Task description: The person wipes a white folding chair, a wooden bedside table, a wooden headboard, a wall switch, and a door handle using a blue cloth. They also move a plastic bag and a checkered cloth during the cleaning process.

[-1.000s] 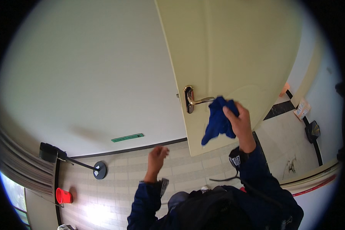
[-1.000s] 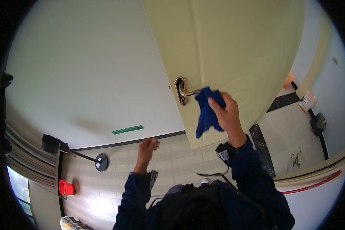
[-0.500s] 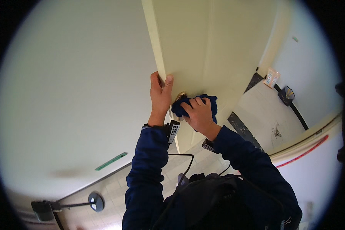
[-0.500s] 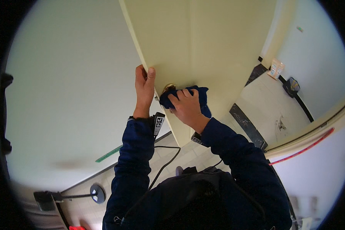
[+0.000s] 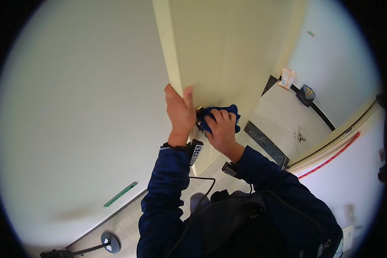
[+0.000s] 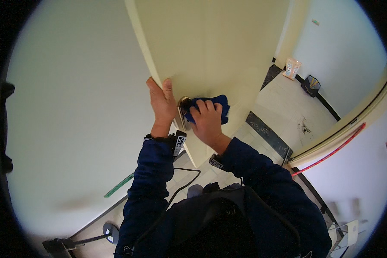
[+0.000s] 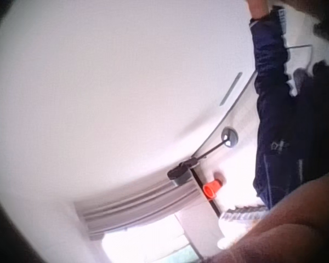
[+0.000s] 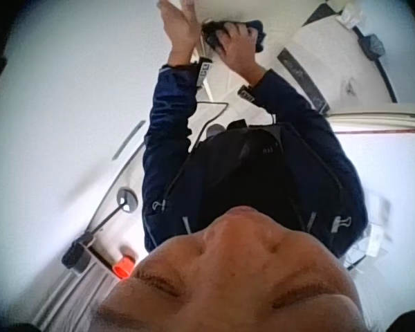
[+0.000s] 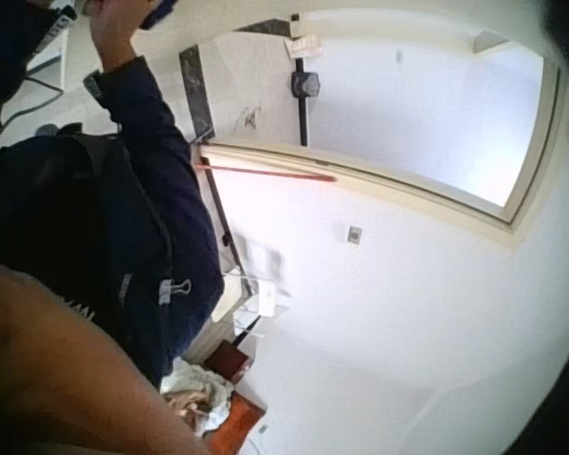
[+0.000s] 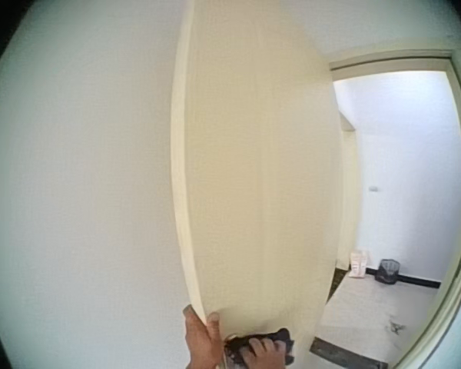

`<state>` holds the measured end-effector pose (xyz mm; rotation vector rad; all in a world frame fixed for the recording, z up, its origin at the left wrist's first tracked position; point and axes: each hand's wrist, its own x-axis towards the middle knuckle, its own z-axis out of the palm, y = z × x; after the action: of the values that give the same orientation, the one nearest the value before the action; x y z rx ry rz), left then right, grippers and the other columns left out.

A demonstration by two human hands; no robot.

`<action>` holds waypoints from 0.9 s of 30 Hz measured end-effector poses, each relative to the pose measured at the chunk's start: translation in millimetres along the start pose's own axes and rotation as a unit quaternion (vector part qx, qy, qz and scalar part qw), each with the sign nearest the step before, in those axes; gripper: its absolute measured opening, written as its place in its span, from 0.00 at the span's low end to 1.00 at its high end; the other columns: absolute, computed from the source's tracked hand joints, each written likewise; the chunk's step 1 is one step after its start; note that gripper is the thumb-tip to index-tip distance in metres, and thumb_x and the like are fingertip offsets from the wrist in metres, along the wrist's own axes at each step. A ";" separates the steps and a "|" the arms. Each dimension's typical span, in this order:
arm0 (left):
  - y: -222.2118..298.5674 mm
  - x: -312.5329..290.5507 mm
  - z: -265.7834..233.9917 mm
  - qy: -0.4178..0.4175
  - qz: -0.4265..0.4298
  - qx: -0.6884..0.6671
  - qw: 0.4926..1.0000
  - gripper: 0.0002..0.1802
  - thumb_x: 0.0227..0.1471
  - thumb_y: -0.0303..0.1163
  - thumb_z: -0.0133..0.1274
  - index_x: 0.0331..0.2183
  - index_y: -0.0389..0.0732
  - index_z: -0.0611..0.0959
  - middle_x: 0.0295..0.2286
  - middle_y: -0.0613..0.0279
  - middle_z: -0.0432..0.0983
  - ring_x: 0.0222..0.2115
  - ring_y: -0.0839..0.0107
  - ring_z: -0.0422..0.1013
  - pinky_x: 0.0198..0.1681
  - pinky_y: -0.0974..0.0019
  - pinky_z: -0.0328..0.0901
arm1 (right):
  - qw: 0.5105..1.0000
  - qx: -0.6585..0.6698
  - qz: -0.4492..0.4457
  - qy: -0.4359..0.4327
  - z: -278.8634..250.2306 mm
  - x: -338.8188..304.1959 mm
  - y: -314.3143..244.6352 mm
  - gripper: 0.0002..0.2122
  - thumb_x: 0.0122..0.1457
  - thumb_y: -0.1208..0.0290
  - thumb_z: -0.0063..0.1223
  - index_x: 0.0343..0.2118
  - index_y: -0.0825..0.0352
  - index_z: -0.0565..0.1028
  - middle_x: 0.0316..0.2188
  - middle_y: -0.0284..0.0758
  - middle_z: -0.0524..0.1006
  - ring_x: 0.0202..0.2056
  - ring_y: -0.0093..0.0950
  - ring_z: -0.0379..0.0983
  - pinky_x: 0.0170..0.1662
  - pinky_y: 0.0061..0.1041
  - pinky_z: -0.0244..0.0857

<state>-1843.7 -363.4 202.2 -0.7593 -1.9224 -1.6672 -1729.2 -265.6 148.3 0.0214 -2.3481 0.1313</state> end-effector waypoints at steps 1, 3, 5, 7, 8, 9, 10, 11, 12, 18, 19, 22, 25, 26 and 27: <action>-1.0 0.3 0.5 0.002 0.002 0.025 1.000 0.28 0.56 0.51 0.43 0.45 0.35 0.64 0.36 0.42 0.69 0.36 0.44 0.67 0.38 0.52 0.63 | 1.000 0.001 -0.016 0.009 -0.6 -5.7 -0.9 0.21 0.35 0.70 0.61 0.38 0.63 0.74 0.43 0.38 0.67 0.44 0.38 0.62 0.43 0.40 0.51; -2.7 -0.5 1.6 0.016 0.012 0.013 1.000 0.28 0.56 0.51 0.43 0.45 0.34 0.64 0.36 0.42 0.69 0.35 0.44 0.67 0.38 0.52 0.63 | 0.999 0.027 -0.011 0.018 3.2 -10.9 10.6 0.19 0.37 0.70 0.60 0.38 0.61 0.74 0.45 0.38 0.68 0.45 0.39 0.63 0.45 0.39 0.53; -3.1 -1.0 2.3 0.023 0.031 0.016 0.999 0.29 0.57 0.51 0.43 0.45 0.34 0.64 0.35 0.44 0.69 0.35 0.45 0.68 0.36 0.53 0.64 | 0.995 0.054 0.076 0.040 12.7 -13.1 36.4 0.17 0.39 0.69 0.60 0.36 0.60 0.75 0.43 0.35 0.70 0.45 0.37 0.63 0.44 0.38 0.54; -2.6 -1.3 2.6 0.022 0.038 0.025 0.999 0.29 0.57 0.51 0.42 0.45 0.34 0.65 0.36 0.44 0.69 0.35 0.45 0.68 0.36 0.53 0.64 | 0.983 0.087 0.136 0.090 32.7 -15.3 67.1 0.12 0.46 0.67 0.56 0.35 0.62 0.76 0.38 0.37 0.74 0.42 0.39 0.67 0.41 0.37 0.59; -2.2 -1.3 2.2 0.025 0.047 0.025 0.998 0.28 0.57 0.51 0.42 0.45 0.33 0.65 0.36 0.44 0.69 0.35 0.45 0.68 0.36 0.53 0.64 | 0.955 0.140 0.248 0.084 44.2 -17.5 83.4 0.11 0.48 0.66 0.54 0.34 0.65 0.76 0.34 0.41 0.75 0.39 0.42 0.69 0.39 0.39 0.60; -2.3 -0.8 2.7 0.025 0.039 0.027 0.999 0.29 0.58 0.52 0.40 0.45 0.33 0.65 0.37 0.45 0.69 0.36 0.46 0.67 0.37 0.53 0.63 | 0.926 0.188 0.317 0.079 52.0 -23.3 100.3 0.11 0.50 0.65 0.52 0.33 0.67 0.76 0.30 0.44 0.75 0.36 0.45 0.70 0.37 0.40 0.61; -2.2 -1.0 2.1 0.018 0.037 0.041 0.998 0.29 0.58 0.52 0.40 0.44 0.33 0.65 0.37 0.45 0.69 0.36 0.46 0.67 0.38 0.54 0.63 | 0.871 0.259 0.416 -0.042 52.8 -31.2 118.2 0.14 0.53 0.62 0.49 0.31 0.71 0.75 0.25 0.49 0.76 0.32 0.50 0.71 0.34 0.42 0.62; -2.1 0.1 2.9 0.019 0.044 0.047 0.998 0.29 0.58 0.52 0.40 0.44 0.33 0.65 0.37 0.45 0.68 0.36 0.46 0.67 0.39 0.54 0.63 | 0.867 0.239 0.436 -0.022 57.8 -44.3 117.9 0.16 0.53 0.61 0.48 0.30 0.73 0.75 0.24 0.50 0.76 0.31 0.49 0.73 0.34 0.41 0.63; -2.0 2.2 2.9 0.026 0.053 0.051 0.997 0.29 0.58 0.53 0.40 0.44 0.33 0.65 0.38 0.44 0.68 0.37 0.47 0.67 0.39 0.54 0.63 | 0.846 0.247 0.471 -0.030 51.6 -58.3 121.0 0.17 0.52 0.60 0.50 0.32 0.73 0.75 0.27 0.51 0.77 0.34 0.46 0.75 0.37 0.39 0.64; 3.9 2.1 -6.1 -0.048 0.019 -0.028 0.998 0.29 0.58 0.53 0.40 0.45 0.34 0.63 0.37 0.46 0.69 0.37 0.53 0.68 0.41 0.59 0.63 | 0.876 0.352 0.319 0.088 -26.9 -32.1 99.5 0.13 0.56 0.64 0.50 0.35 0.72 0.75 0.30 0.47 0.77 0.34 0.39 0.75 0.38 0.32 0.66; 6.2 2.6 -9.9 -0.062 0.013 -0.052 0.997 0.29 0.58 0.53 0.40 0.44 0.34 0.63 0.37 0.46 0.69 0.37 0.54 0.68 0.41 0.60 0.63 | 0.901 0.281 0.309 0.117 -32.0 -13.8 84.1 0.14 0.56 0.64 0.51 0.36 0.71 0.74 0.30 0.47 0.76 0.34 0.40 0.74 0.38 0.33 0.66; 11.7 4.5 -20.0 -0.124 -0.022 -0.069 0.990 0.28 0.60 0.51 0.38 0.46 0.35 0.61 0.41 0.52 0.66 0.42 0.67 0.63 0.47 0.65 0.59 | 0.972 0.107 0.198 0.059 -22.9 34.4 28.0 0.16 0.53 0.65 0.54 0.41 0.72 0.71 0.34 0.47 0.74 0.36 0.43 0.71 0.37 0.38 0.63; 14.1 7.4 -21.5 -0.115 -0.015 -0.077 0.990 0.27 0.58 0.51 0.42 0.42 0.34 0.63 0.37 0.45 0.70 0.38 0.56 0.68 0.42 0.61 0.62 | 0.983 0.003 0.183 -0.005 -2.3 42.4 -21.3 0.21 0.48 0.70 0.55 0.45 0.73 0.68 0.39 0.48 0.70 0.35 0.44 0.65 0.38 0.39 0.59; 14.3 8.3 -21.1 -0.113 -0.020 -0.067 0.991 0.27 0.58 0.51 0.42 0.42 0.34 0.63 0.37 0.45 0.70 0.38 0.56 0.68 0.42 0.61 0.62 | 0.986 0.001 0.158 0.046 1.7 39.4 -29.1 0.22 0.47 0.71 0.55 0.46 0.74 0.68 0.40 0.49 0.69 0.36 0.44 0.65 0.38 0.39 0.58; 13.9 8.4 -20.6 -0.112 -0.024 -0.060 0.992 0.27 0.58 0.51 0.42 0.42 0.34 0.63 0.37 0.45 0.70 0.38 0.56 0.68 0.42 0.61 0.62 | 0.986 0.000 0.150 0.069 4.8 35.5 -33.0 0.23 0.45 0.71 0.55 0.46 0.74 0.68 0.41 0.49 0.69 0.37 0.44 0.64 0.38 0.39 0.57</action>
<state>-1840.3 -381.6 220.8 -0.9926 -2.0177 -1.8071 -1755.7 -298.1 173.0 -0.3329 -2.2003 0.2723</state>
